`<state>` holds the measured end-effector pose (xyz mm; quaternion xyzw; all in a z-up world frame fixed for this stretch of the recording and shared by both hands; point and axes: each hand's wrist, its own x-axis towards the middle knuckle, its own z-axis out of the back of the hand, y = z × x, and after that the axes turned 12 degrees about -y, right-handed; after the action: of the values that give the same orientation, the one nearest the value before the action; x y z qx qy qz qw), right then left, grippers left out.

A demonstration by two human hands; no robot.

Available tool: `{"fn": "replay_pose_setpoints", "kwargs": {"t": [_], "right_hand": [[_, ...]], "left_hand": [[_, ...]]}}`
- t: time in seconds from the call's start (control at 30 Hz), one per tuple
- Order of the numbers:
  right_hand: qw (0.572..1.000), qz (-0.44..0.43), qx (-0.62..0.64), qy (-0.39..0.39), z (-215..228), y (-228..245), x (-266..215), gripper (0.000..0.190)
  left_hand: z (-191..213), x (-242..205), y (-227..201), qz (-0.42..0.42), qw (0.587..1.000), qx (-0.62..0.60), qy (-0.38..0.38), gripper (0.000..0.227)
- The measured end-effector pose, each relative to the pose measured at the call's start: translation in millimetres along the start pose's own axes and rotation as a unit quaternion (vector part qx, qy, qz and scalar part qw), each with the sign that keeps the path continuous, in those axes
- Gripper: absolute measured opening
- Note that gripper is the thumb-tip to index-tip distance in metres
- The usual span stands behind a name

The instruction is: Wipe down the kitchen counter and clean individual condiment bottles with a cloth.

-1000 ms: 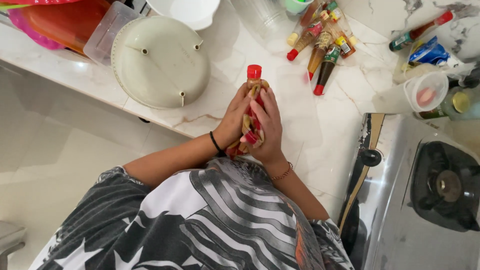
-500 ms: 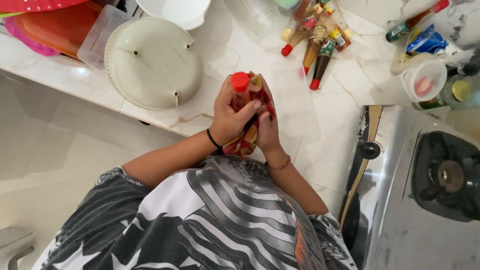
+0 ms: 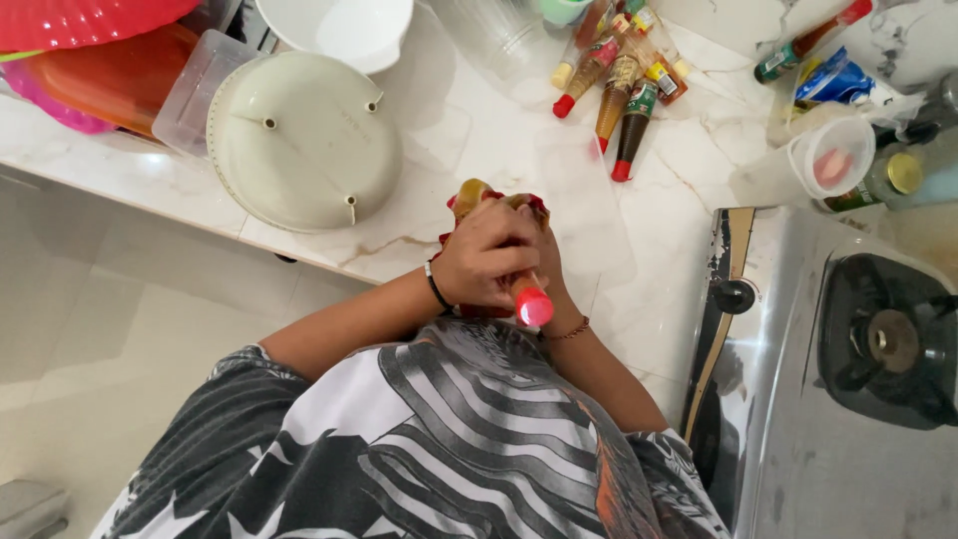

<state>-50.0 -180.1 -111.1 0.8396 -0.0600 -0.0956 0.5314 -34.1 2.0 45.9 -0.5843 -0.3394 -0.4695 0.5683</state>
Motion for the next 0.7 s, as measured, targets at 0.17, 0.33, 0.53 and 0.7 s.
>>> {"fn": "replay_pose_setpoints", "kwargs": {"t": [0.17,0.33,0.53,0.7], "right_hand": [[0.994,0.06,-0.071,-0.048,-56,58,-35,0.039],[0.954,0.222,-0.2,-0.008,-89,71,-62,0.052],[0.978,0.154,-0.139,0.006,-88,60,-54,0.056],[0.968,-0.193,0.161,-0.015,-77,44,-43,0.059]], "left_hand": [[-2,-19,17,0.151,0.987,-0.012,-0.055,0.034],[3,-11,18,0.47,0.784,-0.302,-0.272,0.029],[10,-28,26,0.424,0.792,-0.333,-0.287,0.023],[17,-43,29,0.359,0.88,-0.295,-0.1,0.03]]}}
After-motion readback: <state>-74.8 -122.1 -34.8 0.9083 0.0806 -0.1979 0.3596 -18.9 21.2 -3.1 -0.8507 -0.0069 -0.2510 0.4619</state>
